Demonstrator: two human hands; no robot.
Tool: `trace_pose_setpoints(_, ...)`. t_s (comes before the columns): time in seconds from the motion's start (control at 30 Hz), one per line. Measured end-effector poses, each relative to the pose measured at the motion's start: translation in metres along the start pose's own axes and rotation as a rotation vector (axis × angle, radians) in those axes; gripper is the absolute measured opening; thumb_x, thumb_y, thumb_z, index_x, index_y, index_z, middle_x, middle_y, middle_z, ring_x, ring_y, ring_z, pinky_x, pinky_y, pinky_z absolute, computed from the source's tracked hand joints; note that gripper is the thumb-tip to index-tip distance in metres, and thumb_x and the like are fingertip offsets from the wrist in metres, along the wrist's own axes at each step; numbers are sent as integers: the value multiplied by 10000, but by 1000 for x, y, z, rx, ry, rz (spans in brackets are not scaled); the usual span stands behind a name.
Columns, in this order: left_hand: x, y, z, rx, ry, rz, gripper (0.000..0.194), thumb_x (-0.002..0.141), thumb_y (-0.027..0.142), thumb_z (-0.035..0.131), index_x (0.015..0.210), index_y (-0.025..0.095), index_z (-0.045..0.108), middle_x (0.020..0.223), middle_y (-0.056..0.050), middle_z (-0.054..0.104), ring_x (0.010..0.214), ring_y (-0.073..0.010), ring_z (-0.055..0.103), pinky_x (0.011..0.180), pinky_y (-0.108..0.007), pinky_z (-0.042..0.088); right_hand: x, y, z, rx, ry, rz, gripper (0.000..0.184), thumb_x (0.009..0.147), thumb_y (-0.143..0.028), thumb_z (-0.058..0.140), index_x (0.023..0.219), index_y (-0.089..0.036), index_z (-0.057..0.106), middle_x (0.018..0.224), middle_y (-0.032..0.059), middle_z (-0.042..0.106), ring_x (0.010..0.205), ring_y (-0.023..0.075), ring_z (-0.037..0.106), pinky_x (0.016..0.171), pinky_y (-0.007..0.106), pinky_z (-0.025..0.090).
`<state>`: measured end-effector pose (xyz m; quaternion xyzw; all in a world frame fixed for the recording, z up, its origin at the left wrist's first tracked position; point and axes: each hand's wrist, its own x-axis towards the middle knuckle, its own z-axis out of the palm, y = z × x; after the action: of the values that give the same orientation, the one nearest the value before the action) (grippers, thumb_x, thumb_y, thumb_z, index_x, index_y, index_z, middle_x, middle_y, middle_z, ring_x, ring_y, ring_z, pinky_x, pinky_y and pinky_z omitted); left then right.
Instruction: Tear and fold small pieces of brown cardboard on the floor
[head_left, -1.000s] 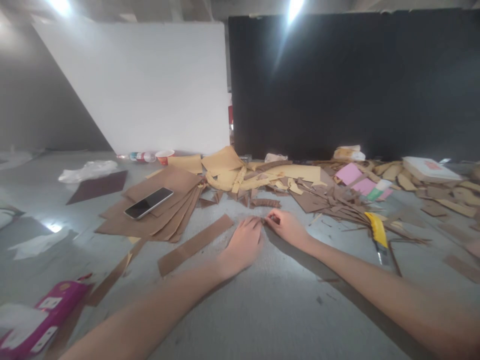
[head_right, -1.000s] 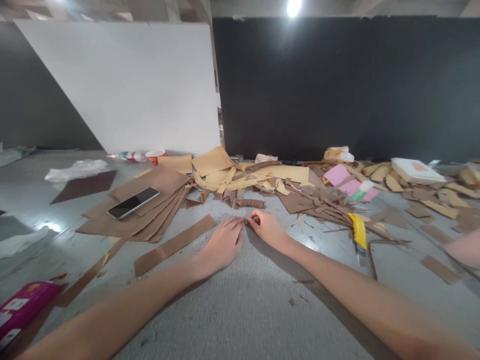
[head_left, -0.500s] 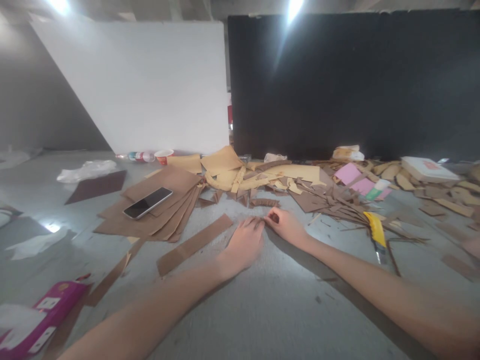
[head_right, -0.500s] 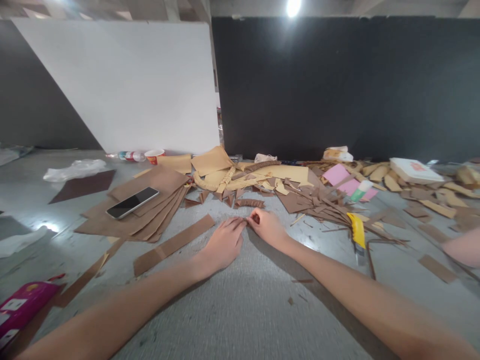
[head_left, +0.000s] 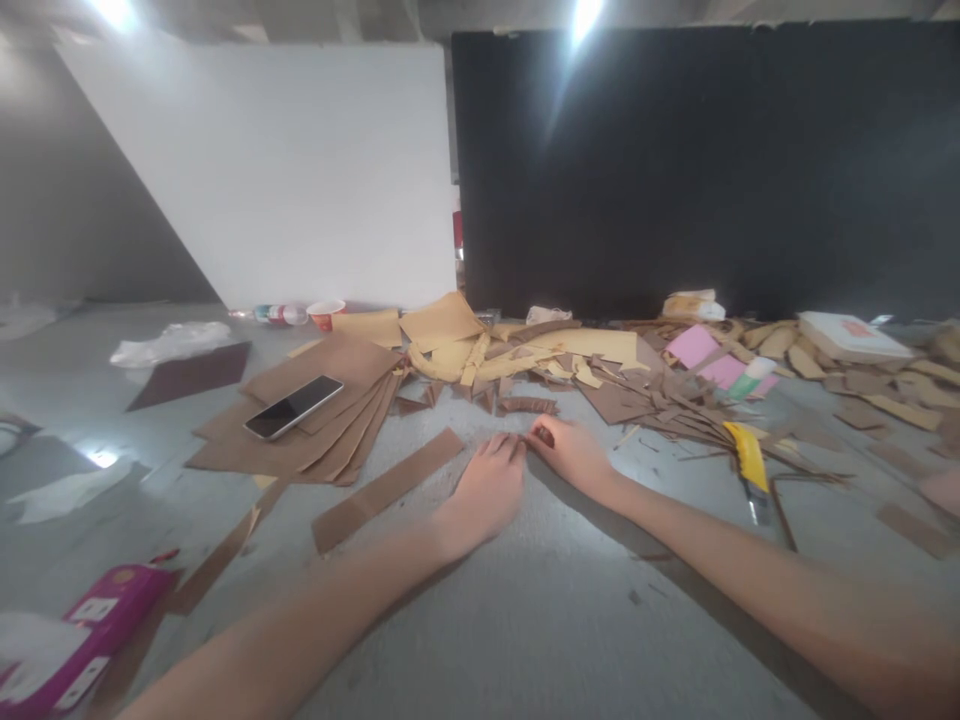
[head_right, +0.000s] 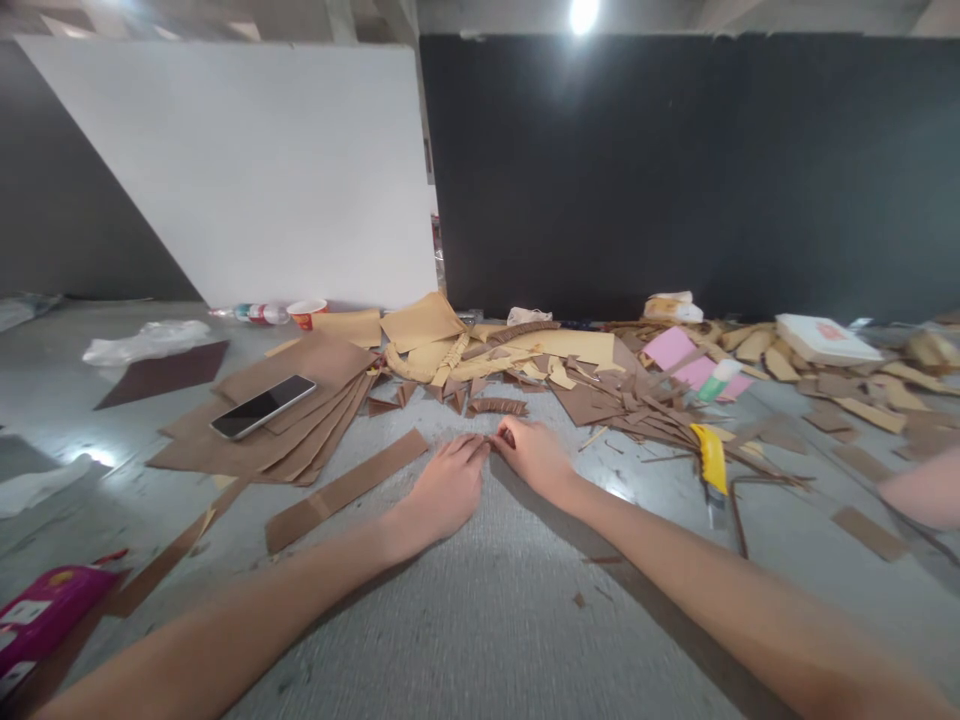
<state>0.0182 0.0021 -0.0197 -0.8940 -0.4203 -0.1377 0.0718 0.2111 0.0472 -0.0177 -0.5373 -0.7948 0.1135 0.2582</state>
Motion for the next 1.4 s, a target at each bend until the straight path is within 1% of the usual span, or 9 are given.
trace_pose_setpoints(0.07,0,0,-1,-1,-2,-5,465,935,50,447,1376,24,593,1387,-214,642,1346,-332,558,1091,-457,487,-3,-1,-1,-23,41,-64,284,1063,-411,529,950,-236,722,797,25,765,725,187,689,655,280,394)
trace_pose_setpoints(0.17,-1,2,-2,24,7,-26,435,940,60,455,1345,29,613,1372,-224,645,1325,-340,568,1068,-463,494,-8,-2,-2,-81,106,-125,496,1116,-377,377,819,-220,742,802,69,781,786,202,719,738,293,432)
trace_pose_setpoints(0.23,-1,2,-3,53,12,-45,414,948,69,460,1327,26,623,1355,-234,649,1300,-344,580,1059,-466,492,-10,-1,-1,-123,127,-155,538,1114,-338,356,774,-211,754,789,83,786,788,206,728,786,300,444)
trace_pose_setpoints(0.4,-1,3,-4,56,0,-64,435,942,69,466,1350,33,612,1332,-227,658,1253,-334,597,1046,-463,495,-11,-1,2,-203,72,-244,524,1098,-306,385,749,-196,761,768,78,790,731,193,716,827,313,441)
trace_pose_setpoints(0.6,-1,4,-3,36,16,-61,457,943,64,454,1377,24,595,1359,-229,649,1309,-347,567,1077,-471,477,-10,-7,-1,-290,-29,-190,562,1104,-330,377,688,-203,734,740,81,784,697,195,689,811,322,433)
trace_pose_setpoints(1.0,0,5,-4,22,-18,-68,473,948,75,466,1406,19,571,1399,-222,629,1326,-350,558,1077,-469,480,-8,-11,-3,-368,-102,-156,580,1110,-338,387,685,-207,758,731,99,789,667,206,690,721,334,394)
trace_pose_setpoints(1.13,0,5,-5,15,-17,-75,470,952,79,465,1406,16,568,1373,-226,640,1320,-351,560,1062,-469,486,-8,-9,-1,-360,-99,-173,579,1114,-324,376,689,-205,753,728,90,788,655,199,683,751,331,407)
trace_pose_setpoints(1.3,-1,5,-6,11,-15,-75,440,950,80,462,1366,30,596,1377,-236,634,1323,-360,557,1055,-480,489,-10,-9,-2,-359,-1,-148,535,1098,-307,393,706,-197,740,757,94,788,687,202,686,774,328,415)
trace_pose_setpoints(1.4,-1,5,-5,18,-20,-75,440,946,89,472,1363,26,598,1387,-235,628,1321,-363,558,1055,-474,487,-11,-11,-4,-371,5,-137,535,1094,-305,401,686,-194,729,760,98,787,685,203,685,764,331,407)
